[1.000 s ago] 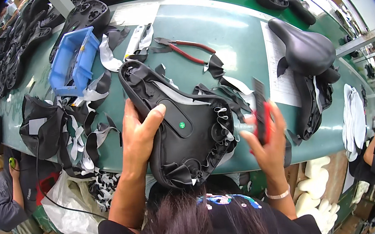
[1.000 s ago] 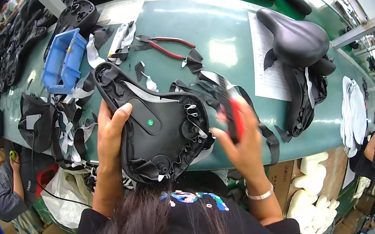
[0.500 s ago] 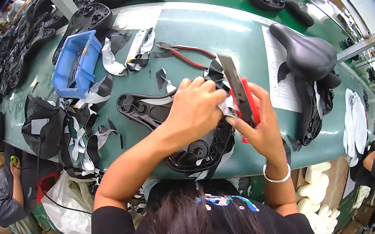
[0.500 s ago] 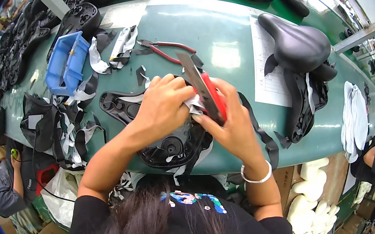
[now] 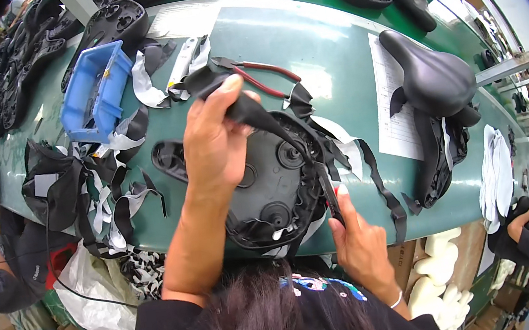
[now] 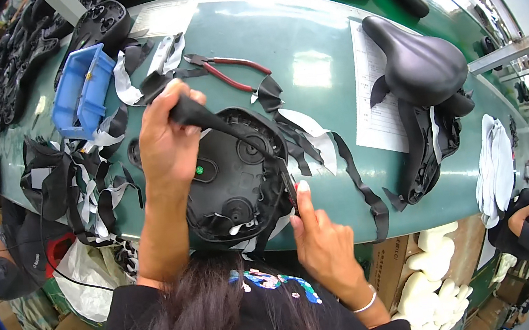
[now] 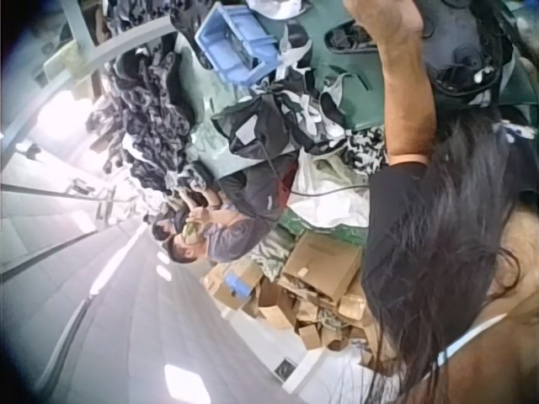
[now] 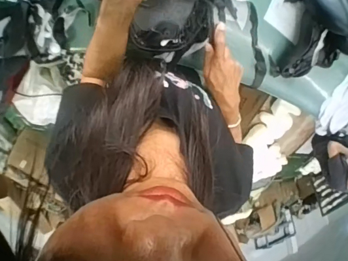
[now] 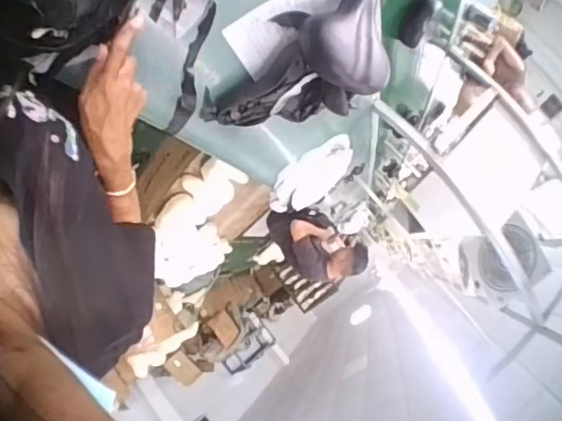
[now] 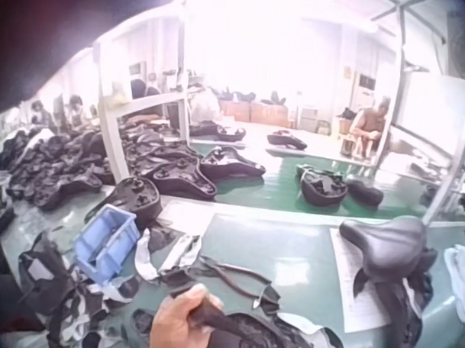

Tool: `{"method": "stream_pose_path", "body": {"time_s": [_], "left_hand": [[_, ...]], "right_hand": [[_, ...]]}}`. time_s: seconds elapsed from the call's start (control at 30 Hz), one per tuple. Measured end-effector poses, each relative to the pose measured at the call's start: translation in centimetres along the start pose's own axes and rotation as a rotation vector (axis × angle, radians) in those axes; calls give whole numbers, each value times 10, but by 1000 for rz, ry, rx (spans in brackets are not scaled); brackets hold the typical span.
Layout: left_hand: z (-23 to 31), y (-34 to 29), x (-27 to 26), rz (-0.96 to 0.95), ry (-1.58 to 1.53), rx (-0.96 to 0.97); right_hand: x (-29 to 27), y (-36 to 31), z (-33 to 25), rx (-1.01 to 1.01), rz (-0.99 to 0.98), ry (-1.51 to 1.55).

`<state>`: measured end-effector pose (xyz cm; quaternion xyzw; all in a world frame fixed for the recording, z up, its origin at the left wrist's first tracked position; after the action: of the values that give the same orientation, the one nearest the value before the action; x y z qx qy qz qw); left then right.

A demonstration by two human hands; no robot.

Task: The person uses a red utility knife to trim excess black material from the underside of bicycle seats. They repeatedly cut along the edges, peel away strips of material, and flip the seats to access different sides, working on multiple units at a green assembly table.

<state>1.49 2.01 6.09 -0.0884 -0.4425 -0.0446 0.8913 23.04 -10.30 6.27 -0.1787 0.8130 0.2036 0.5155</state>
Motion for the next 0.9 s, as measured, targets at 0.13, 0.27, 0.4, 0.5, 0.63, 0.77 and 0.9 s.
{"method": "stream_pose_path", "body": {"time_s": [0.13, 0.27, 0.4, 0.5, 0.63, 0.77, 0.9], "left_hand": [[-11, -12, 24, -61, 185, 40], [6, -8, 27, 13, 815, -149], [-4, -20, 46, 97, 2027, 449], [-7, -10, 42, -21, 1895, 604], [-16, 2, 31, -225, 1693, 702], [-18, 3, 27, -271, 1594, 684], [-15, 2, 29, -259, 1577, 727]], "right_hand": [[-3, 35, 1, 22, -46, -140], [-23, 54, 14, -26, -55, -79], [-30, 68, 15, -49, -123, -152], [-26, 67, 14, -66, -108, -119], [-19, 63, 22, -176, 46, -49], [-18, 61, 28, -161, 85, 62], [-26, 68, 25, -238, 135, 36]]}}
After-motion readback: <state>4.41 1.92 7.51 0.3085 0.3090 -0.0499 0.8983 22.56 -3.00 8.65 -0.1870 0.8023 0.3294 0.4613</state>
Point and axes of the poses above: each hand's wrist, its own y-axis towards the middle knuckle, its own x-axis out of the palm, z = x × y, the point moved 6 cm from there along y, towards the middle knuckle, and after that the axes turned 15 degrees about -x, right-handed, at the moved point
